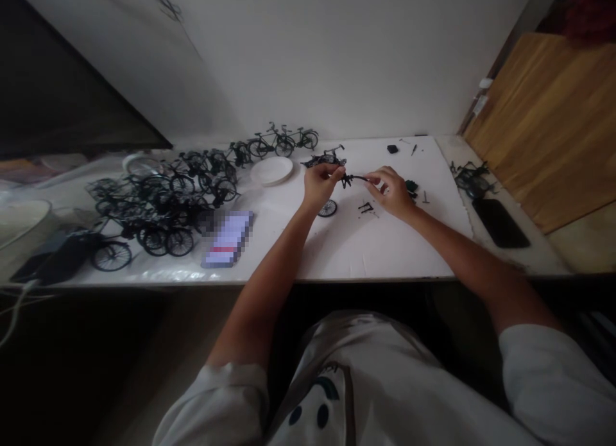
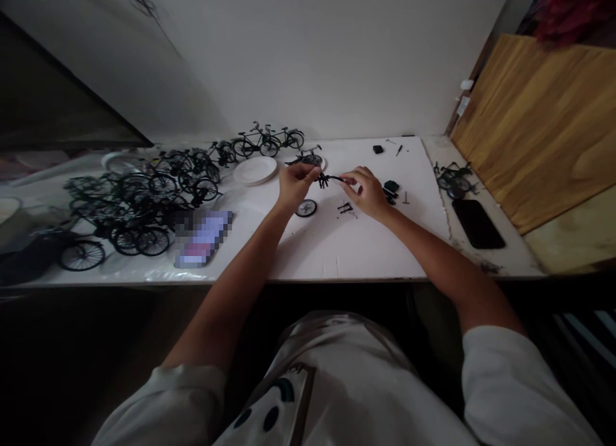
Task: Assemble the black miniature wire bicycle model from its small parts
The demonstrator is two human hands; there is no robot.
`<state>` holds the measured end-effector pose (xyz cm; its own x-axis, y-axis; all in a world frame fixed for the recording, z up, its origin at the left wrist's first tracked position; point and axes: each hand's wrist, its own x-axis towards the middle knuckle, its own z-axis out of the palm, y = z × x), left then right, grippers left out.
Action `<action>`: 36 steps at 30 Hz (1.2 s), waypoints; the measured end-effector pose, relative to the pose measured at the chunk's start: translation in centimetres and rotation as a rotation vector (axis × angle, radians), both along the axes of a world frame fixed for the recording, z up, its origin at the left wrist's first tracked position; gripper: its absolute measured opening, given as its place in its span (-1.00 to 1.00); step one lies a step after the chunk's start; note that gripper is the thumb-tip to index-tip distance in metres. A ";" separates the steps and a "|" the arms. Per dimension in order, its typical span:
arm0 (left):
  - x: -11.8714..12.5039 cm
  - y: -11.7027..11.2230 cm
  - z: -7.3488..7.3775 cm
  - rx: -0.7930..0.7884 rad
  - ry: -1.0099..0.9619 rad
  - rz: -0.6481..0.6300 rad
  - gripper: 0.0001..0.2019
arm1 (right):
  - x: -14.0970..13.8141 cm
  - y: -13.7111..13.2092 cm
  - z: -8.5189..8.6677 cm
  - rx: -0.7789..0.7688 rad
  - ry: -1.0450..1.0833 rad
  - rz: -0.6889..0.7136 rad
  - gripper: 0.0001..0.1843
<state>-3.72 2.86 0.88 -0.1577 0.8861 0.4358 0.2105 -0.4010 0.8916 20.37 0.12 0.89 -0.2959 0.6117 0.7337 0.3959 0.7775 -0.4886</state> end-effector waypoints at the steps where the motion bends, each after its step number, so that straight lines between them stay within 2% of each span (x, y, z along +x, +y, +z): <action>1: 0.1 -0.2 0.1 0.001 0.008 -0.002 -0.56 | 0.0 0.0 0.0 0.008 0.002 0.006 -0.72; 6: 0.4 -0.7 0.7 -0.006 0.027 -0.024 -0.53 | -0.1 -0.2 0.2 0.067 0.003 0.019 -0.77; 12: 0.5 -0.8 0.6 -0.011 -0.004 -0.062 -0.45 | -0.2 -0.4 0.3 0.056 -0.026 0.014 -0.78; 22: 0.7 -1.0 0.6 0.009 0.003 -0.089 -0.51 | -0.2 -0.4 0.3 0.049 -0.049 0.012 -0.76; 30: 0.9 -1.0 0.6 -0.025 -0.049 -0.114 -0.41 | -0.3 -0.8 0.6 0.054 -0.045 0.014 -0.76; 36: 1.1 -1.4 0.8 -0.084 -0.090 -0.195 -0.45 | -0.2 -1.3 1.2 0.036 -0.033 0.019 -0.75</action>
